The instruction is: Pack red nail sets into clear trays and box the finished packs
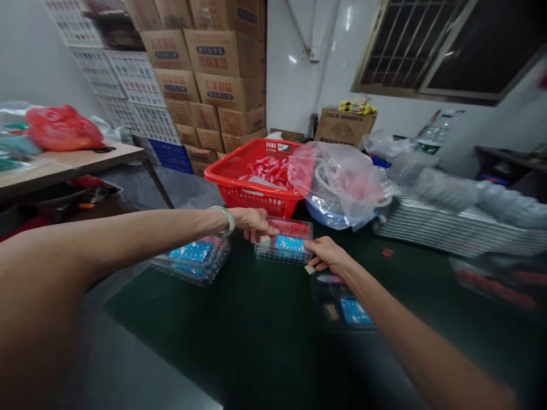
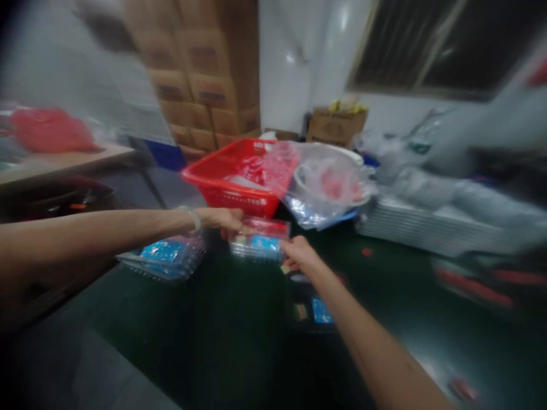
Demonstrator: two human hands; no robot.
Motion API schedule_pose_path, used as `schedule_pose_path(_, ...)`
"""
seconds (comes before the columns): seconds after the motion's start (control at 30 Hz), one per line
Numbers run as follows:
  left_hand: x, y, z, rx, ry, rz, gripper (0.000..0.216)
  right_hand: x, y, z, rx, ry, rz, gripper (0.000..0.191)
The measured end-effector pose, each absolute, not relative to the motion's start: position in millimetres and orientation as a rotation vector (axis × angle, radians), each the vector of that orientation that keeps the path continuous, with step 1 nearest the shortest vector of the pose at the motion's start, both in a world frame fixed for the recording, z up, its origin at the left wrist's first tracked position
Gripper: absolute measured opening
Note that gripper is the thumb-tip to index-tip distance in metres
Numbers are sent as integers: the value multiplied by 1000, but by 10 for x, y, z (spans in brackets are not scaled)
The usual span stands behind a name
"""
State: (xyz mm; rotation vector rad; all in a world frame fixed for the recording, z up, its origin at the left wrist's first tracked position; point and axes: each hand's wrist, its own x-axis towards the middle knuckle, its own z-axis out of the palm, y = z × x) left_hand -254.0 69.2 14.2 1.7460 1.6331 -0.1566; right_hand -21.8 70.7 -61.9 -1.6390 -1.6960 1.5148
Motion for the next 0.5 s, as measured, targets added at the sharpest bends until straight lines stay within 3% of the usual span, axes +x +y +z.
schedule_pose_path(0.2,-2128,410,221,2233,1892,-106,69,-110,704,-587,-1634,-1696,1404,29)
schedule_pose_path(0.37,-1927,343,61,2590,1668,-366,116,-144,705,-604,-1647,-1660,1315,30)
schedule_pose_path(0.5,-1971,400,28,2580,1675,-317,112,-149,685,-588,-1633,-1609,1322,31)
